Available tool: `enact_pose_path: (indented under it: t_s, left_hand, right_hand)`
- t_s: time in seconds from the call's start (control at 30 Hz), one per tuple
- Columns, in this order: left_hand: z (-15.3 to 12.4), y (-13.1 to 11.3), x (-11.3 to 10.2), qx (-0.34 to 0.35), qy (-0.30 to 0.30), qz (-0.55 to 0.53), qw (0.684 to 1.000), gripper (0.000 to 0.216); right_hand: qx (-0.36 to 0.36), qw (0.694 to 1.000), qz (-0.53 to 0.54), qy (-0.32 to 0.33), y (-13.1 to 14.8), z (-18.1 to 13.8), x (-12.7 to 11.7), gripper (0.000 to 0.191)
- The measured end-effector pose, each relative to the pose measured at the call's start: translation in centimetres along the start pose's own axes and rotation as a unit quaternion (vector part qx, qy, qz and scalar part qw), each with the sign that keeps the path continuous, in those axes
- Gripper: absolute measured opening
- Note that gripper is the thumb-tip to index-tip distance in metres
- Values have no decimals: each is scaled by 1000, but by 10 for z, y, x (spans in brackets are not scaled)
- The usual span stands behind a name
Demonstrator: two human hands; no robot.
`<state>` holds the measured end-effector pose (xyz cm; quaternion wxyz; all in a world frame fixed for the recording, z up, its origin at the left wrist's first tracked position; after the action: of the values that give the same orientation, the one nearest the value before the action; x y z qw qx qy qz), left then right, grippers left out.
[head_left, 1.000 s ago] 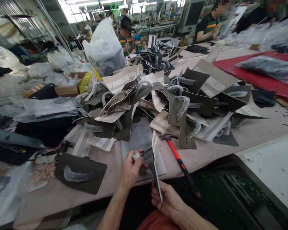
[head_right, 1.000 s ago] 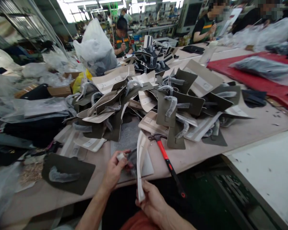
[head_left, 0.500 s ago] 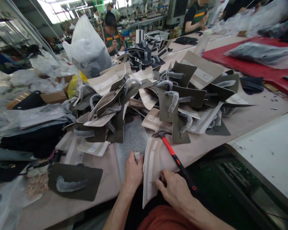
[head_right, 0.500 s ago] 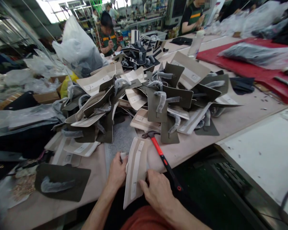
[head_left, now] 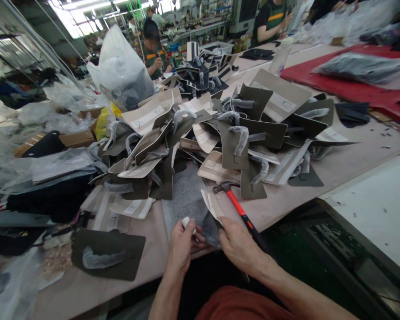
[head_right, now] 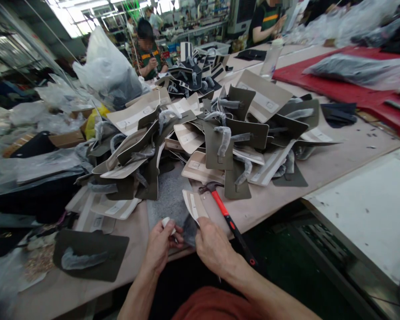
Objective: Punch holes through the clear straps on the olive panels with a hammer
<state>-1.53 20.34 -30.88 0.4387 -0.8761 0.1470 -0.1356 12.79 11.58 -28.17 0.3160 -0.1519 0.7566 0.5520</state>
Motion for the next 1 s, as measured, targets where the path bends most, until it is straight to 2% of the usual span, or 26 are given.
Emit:
enact_pose_path:
  t_s: [0.07,0.13,0.2,0.23,0.27,0.3,0.33,0.4,0.43,0.5,0.6,0.7,0.77,0.83,0.9,0.93,1.0]
  left_hand:
    - [-11,-11,-1,13,25,-53,998,40]
    - [-25,-28,-4,57,28,-86,994,39]
    - [-36,-46,-9,112,31,-102,988,39]
    - [-39,-54,-11,135,35,-103,985,39]
    - [-39,-59,-12,155,38,-97,982,38]
    - [-37,-61,-14,169,41,-87,981,37]
    - [-32,-61,-15,179,41,-73,980,36]
    - [-15,-53,-15,190,24,-35,981,33]
    - [-4,-47,-15,191,10,-13,981,33]
    - [17,-34,-13,191,-22,21,981,33]
    - [44,-24,-4,203,-44,4,978,36]
    - [63,-24,10,219,-25,-19,975,38]
    - [75,-24,20,226,-5,-21,974,40]
    - [85,-21,28,233,2,-25,972,40]
    - [94,-15,31,237,3,-20,971,40]
    - [97,-12,31,240,4,-10,971,39]
    - [101,-7,30,250,5,13,968,35]
  right_hand:
    - [4,999,46,-25,-6,2,-13,21]
    - [-3,981,189,-34,-7,5,-26,23]
    - [3,931,365,2,-8,8,-31,31]
    - [12,906,423,25,-10,10,-31,36]
    - [24,898,439,35,-14,13,-27,38]
    - [37,912,408,25,-20,16,-22,39]
    - [49,941,336,-1,-27,19,-15,39]
    - [66,986,136,-69,-42,23,0,39]
    - [72,992,48,-89,-49,24,7,42]
    - [78,991,-58,-96,-58,24,18,49]
    - [77,986,-132,-72,-58,21,21,54]
    - [75,976,-200,-29,-50,18,17,53]
    - [66,972,-223,-35,-45,16,12,57]
    - [14,971,-223,-83,-41,17,6,64]
    - [-94,970,-196,-111,-39,22,1,75]
    - [-156,967,-176,-98,-40,26,0,81]
    - [-264,956,-126,-33,-44,35,2,87]
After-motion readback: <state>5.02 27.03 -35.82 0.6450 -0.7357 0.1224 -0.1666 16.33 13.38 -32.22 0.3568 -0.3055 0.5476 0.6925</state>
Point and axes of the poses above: each hand's wrist, its own z-axis towards the middle knuckle, its own x-axis out of the palm, y = z × x, the point moved 1 cm from there along z, towards the middle knuckle, and after that the axes turned 5 degrees about -x, right-handed, at the moved point
